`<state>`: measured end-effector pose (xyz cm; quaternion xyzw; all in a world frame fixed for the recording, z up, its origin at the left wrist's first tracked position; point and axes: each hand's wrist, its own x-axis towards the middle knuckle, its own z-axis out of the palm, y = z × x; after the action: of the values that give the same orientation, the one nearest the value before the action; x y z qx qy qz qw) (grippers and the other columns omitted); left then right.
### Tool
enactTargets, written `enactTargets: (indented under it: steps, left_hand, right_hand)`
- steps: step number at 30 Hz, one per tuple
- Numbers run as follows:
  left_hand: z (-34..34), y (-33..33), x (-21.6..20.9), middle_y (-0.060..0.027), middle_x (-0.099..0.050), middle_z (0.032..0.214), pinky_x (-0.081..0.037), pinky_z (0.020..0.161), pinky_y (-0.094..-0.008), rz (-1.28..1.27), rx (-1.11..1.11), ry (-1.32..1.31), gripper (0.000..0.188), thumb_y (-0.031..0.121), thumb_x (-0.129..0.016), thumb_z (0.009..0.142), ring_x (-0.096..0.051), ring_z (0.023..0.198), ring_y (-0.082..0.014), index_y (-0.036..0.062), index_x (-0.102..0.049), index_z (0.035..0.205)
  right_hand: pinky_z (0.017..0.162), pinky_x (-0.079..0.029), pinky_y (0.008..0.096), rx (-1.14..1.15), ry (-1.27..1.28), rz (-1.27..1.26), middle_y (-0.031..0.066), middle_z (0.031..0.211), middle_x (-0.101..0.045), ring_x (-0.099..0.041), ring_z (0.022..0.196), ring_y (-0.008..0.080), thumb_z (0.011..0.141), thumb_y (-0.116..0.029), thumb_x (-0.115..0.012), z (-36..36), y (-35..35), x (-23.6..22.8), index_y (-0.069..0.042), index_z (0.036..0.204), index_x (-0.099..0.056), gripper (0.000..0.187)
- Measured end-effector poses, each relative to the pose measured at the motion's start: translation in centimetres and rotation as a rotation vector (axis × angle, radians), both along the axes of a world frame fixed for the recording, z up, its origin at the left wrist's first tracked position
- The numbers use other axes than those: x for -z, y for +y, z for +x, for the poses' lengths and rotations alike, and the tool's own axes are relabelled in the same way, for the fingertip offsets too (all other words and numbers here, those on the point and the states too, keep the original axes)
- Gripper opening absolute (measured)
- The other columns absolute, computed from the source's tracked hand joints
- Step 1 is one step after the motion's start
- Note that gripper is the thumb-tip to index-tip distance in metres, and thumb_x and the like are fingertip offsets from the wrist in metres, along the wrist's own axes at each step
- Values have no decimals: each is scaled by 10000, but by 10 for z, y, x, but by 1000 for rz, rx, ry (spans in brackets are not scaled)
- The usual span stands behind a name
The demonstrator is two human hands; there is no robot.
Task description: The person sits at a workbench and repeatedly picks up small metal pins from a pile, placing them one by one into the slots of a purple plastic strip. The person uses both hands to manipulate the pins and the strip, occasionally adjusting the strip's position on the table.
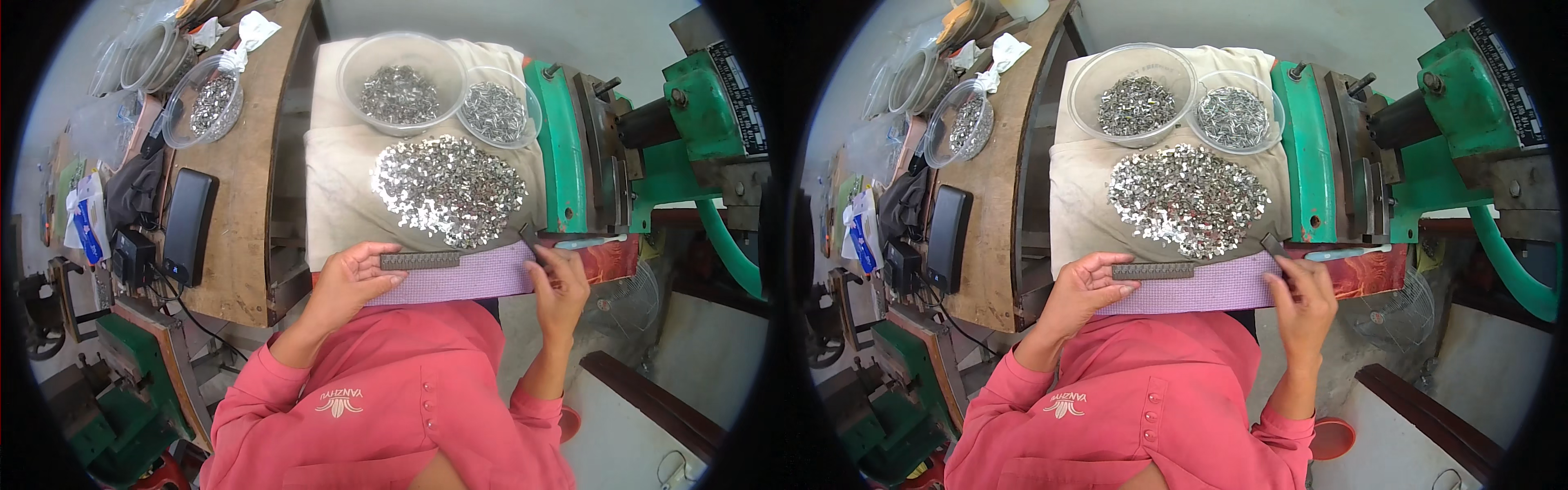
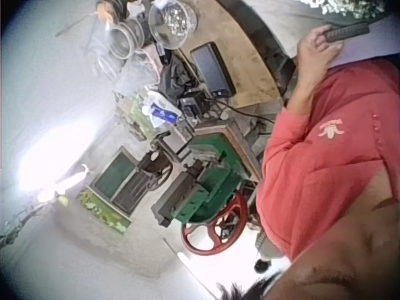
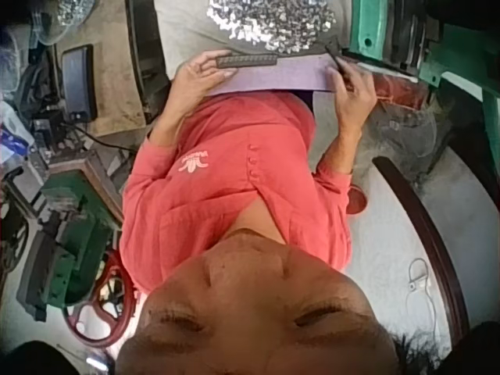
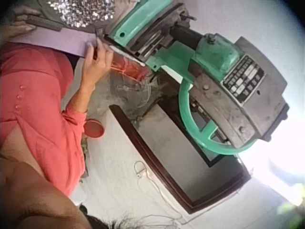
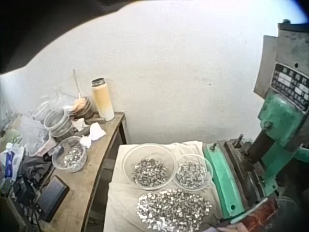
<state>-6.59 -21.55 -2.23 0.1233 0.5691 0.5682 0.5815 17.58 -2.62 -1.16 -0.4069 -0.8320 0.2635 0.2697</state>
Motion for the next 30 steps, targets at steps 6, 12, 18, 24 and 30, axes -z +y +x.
enactTargets:
  steps: [6,12,18,24,30]
  left_hand:
    - [-1,-1,1,-156,-665,1172,-560,920,-284,14,-5,-17,454,-88,-647,888,-695,1061,-213,-51,-526,1324]
    - [-1,-1,-1,-142,-661,1175,-561,916,-283,29,-17,-23,459,-88,-647,886,-693,1067,-213,-44,-523,1326]
    - [-5,-1,-1,-136,-677,1150,-562,918,-283,25,-5,-64,464,-85,-651,885,-697,1060,-211,-44,-522,1329]
    - [-9,-3,-3,-166,-689,1111,-575,888,-290,10,14,-82,383,120,-596,995,-708,1022,-218,-47,-523,1332]
    - [-22,-9,-4,-183,-680,1041,-583,791,-289,-28,107,-243,517,371,-381,1092,-702,869,-202,-60,-508,1348]
  right_hand:
    - [800,-484,383,-488,-4,96,67,988,-650,-595,926,259,714,-175,-839,-67,-26,-12,-93,1080,-733,390]
    - [861,-444,383,-701,-98,92,54,998,-634,-572,985,250,779,-202,-776,-97,-26,-3,-95,1102,-703,348]
    - [851,-444,375,-748,-95,91,49,976,-628,-573,963,249,799,-178,-754,-100,-24,-1,-83,1066,-695,290]
    - [848,-445,381,-741,-72,150,42,965,-614,-573,942,242,795,-174,-755,-98,-27,2,-88,1057,-684,285]
    - [850,-458,383,-774,-30,231,36,969,-603,-579,953,230,784,-167,-745,-98,-31,-4,-86,1094,-664,330]
